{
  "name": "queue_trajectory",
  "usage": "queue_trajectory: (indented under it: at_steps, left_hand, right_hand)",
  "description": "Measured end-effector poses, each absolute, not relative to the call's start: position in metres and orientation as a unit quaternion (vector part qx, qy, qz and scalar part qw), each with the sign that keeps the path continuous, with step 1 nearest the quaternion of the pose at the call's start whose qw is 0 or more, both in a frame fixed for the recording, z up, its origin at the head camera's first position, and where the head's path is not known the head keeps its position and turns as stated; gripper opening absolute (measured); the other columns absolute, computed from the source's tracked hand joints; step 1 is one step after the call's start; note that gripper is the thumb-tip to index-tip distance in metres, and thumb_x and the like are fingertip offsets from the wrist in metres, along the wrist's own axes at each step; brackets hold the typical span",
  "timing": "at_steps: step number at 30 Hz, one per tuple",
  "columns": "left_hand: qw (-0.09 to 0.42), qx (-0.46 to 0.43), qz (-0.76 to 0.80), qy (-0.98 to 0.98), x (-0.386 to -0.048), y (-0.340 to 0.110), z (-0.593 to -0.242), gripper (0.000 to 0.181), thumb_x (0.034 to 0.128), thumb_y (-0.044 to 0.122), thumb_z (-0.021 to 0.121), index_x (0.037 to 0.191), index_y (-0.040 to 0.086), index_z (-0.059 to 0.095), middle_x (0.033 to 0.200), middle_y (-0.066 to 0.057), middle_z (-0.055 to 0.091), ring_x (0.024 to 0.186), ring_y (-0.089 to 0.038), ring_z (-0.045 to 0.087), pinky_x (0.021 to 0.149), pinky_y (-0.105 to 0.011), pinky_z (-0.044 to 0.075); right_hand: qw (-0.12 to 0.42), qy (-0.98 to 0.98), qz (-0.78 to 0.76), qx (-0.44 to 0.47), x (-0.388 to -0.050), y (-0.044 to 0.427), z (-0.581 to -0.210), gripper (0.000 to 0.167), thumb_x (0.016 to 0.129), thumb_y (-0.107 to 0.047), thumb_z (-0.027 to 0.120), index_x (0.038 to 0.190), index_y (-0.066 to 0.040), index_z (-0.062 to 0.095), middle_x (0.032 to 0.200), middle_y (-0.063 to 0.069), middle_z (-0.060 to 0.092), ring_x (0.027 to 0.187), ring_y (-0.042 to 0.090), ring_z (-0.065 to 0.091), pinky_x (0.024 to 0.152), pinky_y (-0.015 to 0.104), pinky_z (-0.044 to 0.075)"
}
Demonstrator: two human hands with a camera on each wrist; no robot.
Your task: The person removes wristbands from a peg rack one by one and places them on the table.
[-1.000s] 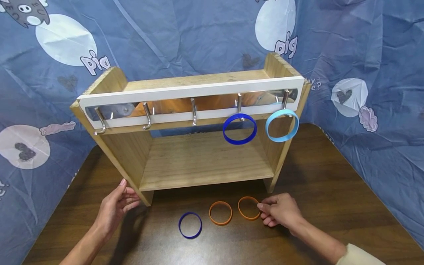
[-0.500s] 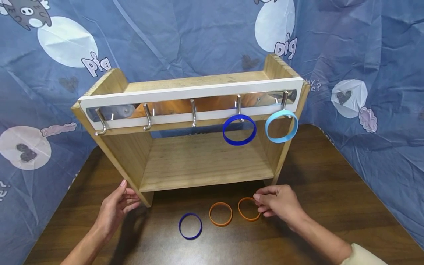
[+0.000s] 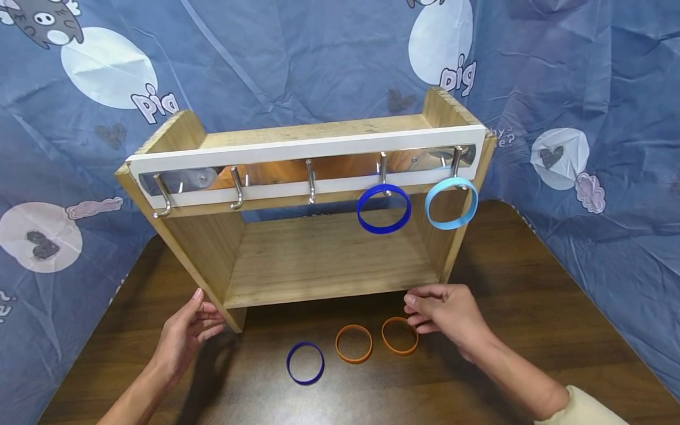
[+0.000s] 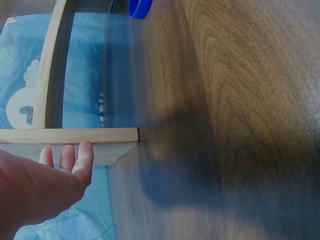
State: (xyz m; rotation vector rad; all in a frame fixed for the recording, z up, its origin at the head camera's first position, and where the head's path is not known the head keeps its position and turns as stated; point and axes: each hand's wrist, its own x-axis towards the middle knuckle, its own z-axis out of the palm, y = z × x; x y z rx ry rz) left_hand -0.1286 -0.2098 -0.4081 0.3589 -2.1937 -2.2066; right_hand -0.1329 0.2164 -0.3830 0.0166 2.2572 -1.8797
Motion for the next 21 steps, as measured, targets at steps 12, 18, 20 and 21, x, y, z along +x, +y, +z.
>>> queue_trajectory:
  at_steps: [12, 18, 20, 21]
  left_hand:
    - [0.004, 0.109, -0.702, -0.703, -0.128, -0.210, -0.408, 0.047, 0.1012, 0.045, 0.043, 0.101, -0.001, 0.050, 0.094, -0.008, 0.059, 0.091, -0.020, 0.061, 0.085, -0.032, 0.054]
    - [0.008, 0.109, -0.707, -0.699, -0.128, -0.210, -0.409, 0.045, 0.1014, 0.044, 0.044, 0.100, 0.000, 0.050, 0.092, -0.007, 0.059, 0.089, -0.020, 0.062, 0.083, -0.031, 0.054]
    - [0.009, 0.109, -0.707, -0.698, -0.128, -0.210, -0.409, 0.044, 0.1014, 0.044, 0.044, 0.099, 0.000, 0.050, 0.092, -0.008, 0.059, 0.089, -0.020, 0.062, 0.083, -0.032, 0.054]
    - [0.010, 0.110, -0.708, -0.698, -0.128, -0.210, -0.409, 0.044, 0.1013, 0.044, 0.044, 0.099, 0.000, 0.050, 0.092, -0.008, 0.059, 0.088, -0.020, 0.062, 0.083, -0.032, 0.055]
  right_hand:
    - [0.093, 0.730, -0.677, -0.015, -0.133, 0.208, -0.364, 0.051, 0.092, -0.021, 0.068, 0.123, 0.017, 0.052, 0.099, 0.017, 0.071, 0.084, 0.027, 0.071, 0.074, 0.040, 0.058]
    - [0.094, 0.709, -0.699, -0.023, -0.134, 0.205, -0.361, 0.050, 0.092, -0.021, 0.067, 0.122, 0.017, 0.052, 0.099, 0.013, 0.072, 0.087, 0.028, 0.070, 0.076, 0.041, 0.057]
    - [0.094, 0.698, -0.710, -0.021, -0.135, 0.205, -0.360, 0.049, 0.092, -0.020, 0.067, 0.122, 0.016, 0.052, 0.100, 0.014, 0.072, 0.087, 0.028, 0.070, 0.076, 0.042, 0.057]
    - [0.094, 0.692, -0.715, -0.020, -0.135, 0.205, -0.359, 0.048, 0.092, -0.020, 0.067, 0.121, 0.016, 0.052, 0.100, 0.014, 0.072, 0.087, 0.028, 0.070, 0.077, 0.042, 0.057]
